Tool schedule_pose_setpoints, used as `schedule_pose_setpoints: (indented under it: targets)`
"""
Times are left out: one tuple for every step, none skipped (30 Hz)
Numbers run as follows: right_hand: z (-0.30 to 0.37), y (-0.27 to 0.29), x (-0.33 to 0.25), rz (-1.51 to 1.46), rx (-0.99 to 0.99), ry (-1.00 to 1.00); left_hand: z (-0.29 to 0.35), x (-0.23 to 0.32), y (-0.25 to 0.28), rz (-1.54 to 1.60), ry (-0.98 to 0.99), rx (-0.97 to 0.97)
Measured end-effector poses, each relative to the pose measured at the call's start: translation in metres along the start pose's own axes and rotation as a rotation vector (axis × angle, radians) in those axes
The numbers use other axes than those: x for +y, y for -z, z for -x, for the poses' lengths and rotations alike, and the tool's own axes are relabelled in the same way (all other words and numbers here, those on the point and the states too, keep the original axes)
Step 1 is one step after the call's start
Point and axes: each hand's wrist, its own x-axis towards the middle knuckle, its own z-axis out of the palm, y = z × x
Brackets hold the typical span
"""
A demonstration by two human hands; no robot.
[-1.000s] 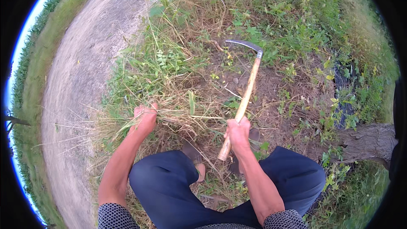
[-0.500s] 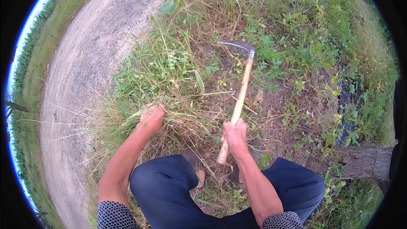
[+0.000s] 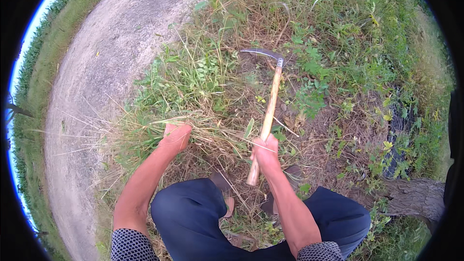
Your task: The person uses a sickle to cut weeds and grass along a roadside verge. They gather the cut vegetation by hand and pull up a long root from the soil, then continue cutting more weeds near a tree trunk.
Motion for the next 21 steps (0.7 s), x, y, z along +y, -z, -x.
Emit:
schedule_pose_setpoints:
  targets:
    - [-0.016, -0.014, -0.001, -0.022, 0.013, 0.016, -0.004, 0.003, 0.016, 0.056, 0.002, 0.009]
    - [0.000, -0.036, 0.000, 0.023, -0.064, -0.112, 0.002, 0.000, 0.018, 0.115, 0.021, -0.004]
    - [0.021, -0.049, 0.012, 0.197, -0.197, -0.276, 0.009, -0.003, 0.016, 0.177, 0.040, -0.015]
    - [0.053, -0.037, 0.044, 0.090, -0.358, -0.193, 0.009, -0.004, 0.014, 0.253, 0.047, -0.057]
    - [0.082, -0.035, 0.042, 0.263, -0.483, -0.327, 0.015, -0.009, 0.009, 0.240, 0.043, -0.056]
    - [0.107, -0.024, 0.048, 0.243, -0.451, -0.331, 0.021, -0.011, 0.007, 0.227, 0.031, -0.049]
    - [0.110, -0.011, 0.041, 0.239, -0.448, -0.339, 0.030, -0.013, 0.001, 0.212, 0.017, -0.051]
    - [0.110, 0.005, 0.034, 0.235, -0.446, -0.347, 0.037, -0.017, -0.008, 0.273, 0.019, -0.048]
    - [0.108, 0.017, 0.030, 0.230, -0.441, -0.353, 0.040, -0.018, -0.020, 0.257, 0.027, -0.012]
    - [0.099, 0.019, 0.026, 0.205, -0.392, -0.303, 0.037, -0.018, -0.026, 0.238, 0.036, 0.030]
    - [0.087, 0.018, 0.022, 0.181, -0.345, -0.252, 0.034, -0.019, -0.033, 0.219, 0.046, 0.071]
    - [0.076, 0.009, 0.003, 0.186, -0.258, -0.213, 0.031, -0.016, -0.028, 0.216, 0.072, -0.014]
    - [0.055, 0.004, 0.004, 0.099, -0.227, -0.184, 0.025, -0.014, -0.021, 0.244, 0.071, -0.026]
    - [0.035, -0.011, 0.001, 0.067, -0.177, -0.112, 0.023, -0.013, -0.018, 0.269, 0.071, -0.044]
    - [0.018, -0.027, -0.003, 0.061, -0.113, -0.095, 0.020, -0.011, -0.015, 0.293, 0.067, -0.061]
    - [0.001, -0.041, 0.000, 0.065, -0.125, -0.096, 0.017, -0.006, -0.011, 0.273, 0.073, -0.032]
    - [-0.008, -0.052, 0.003, 0.068, -0.136, -0.095, 0.014, -0.003, -0.011, 0.249, 0.054, -0.014]
    - [0.010, -0.068, 0.004, 0.186, -0.223, -0.180, 0.019, -0.007, -0.019, 0.225, 0.058, -0.009]
    - [0.038, -0.074, 0.006, 0.313, -0.310, -0.267, 0.027, -0.008, -0.026, 0.209, 0.063, -0.008]
    - [0.054, -0.061, 0.009, 0.402, -0.546, -0.297, 0.030, -0.008, -0.023, 0.200, 0.031, -0.049]
    - [0.067, -0.044, 0.017, 0.421, -0.684, -0.329, 0.032, -0.011, -0.010, 0.190, -0.006, -0.083]
